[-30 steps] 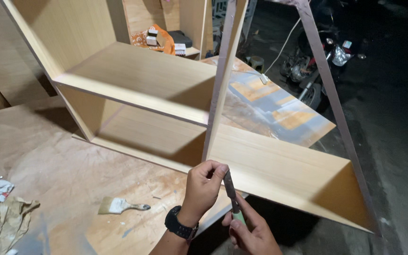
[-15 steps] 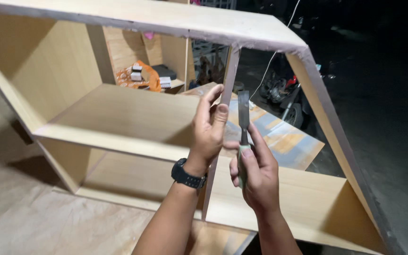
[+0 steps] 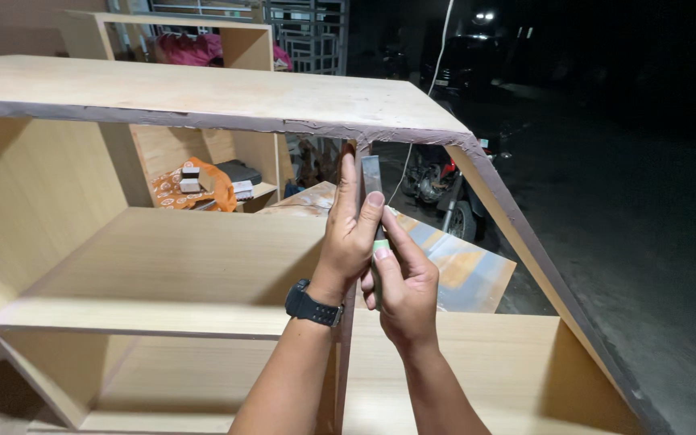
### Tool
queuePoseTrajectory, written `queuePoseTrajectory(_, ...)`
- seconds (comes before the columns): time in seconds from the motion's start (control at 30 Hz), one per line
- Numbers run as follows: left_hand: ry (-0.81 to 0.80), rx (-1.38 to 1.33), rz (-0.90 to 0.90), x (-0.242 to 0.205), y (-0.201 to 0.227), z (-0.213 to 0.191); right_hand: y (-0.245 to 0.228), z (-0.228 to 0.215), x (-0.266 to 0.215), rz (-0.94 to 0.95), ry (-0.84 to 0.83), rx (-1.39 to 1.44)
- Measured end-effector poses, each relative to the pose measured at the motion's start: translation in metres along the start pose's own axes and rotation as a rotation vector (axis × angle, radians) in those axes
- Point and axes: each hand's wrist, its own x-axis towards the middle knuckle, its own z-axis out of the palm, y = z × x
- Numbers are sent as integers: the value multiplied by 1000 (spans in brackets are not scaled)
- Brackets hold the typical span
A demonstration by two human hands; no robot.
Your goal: The person scrapes excess sealant or filler from the joints of a wooden shelf unit using a scraper tool.
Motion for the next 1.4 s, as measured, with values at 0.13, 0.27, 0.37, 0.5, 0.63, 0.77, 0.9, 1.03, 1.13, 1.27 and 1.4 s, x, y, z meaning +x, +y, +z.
queuePoseTrajectory(0.13,22,-60,2,1,1,3,-4,2,0,-1,0,14)
queuePoseTrajectory(0.27,21,-54,18,6,2,1,-6,6,4,-14,-1,3)
queuePoseTrajectory(0.37,24,-33,-3,3,-8,-1,-4,8,2,-22,2,-17)
queuePoseTrajectory(0.5,28,-21,1,2,3,1,-8,7,-1,-55,2,-30)
queuePoseTrajectory(0.63,42,-48,-38,-1,6,1,-16,8,-2,-45,-5,-10)
queuePoseTrajectory(0.77,-14,6,-135,2,19,0,-31,13,-4,145,7,-40)
queuePoseTrajectory(0.9,28,43,-183,1,12,1,-33,15,-3,137,0,-40)
queuePoseTrajectory(1.03,16,-18,-199,4,17,2,-32,16,-2,121,-4,-46)
queuePoseTrajectory(1.13,35,-19,-226,1,13,3,-32,16,-4,99,-14,-59)
queuePoseTrajectory(1.27,8,-47,-131,-3,8,2,-27,13,-9,123,-16,-67)
queuePoseTrajectory(1.4,-4,10,-198,-9,13,-2,-11,6,-15,111,-26,-38)
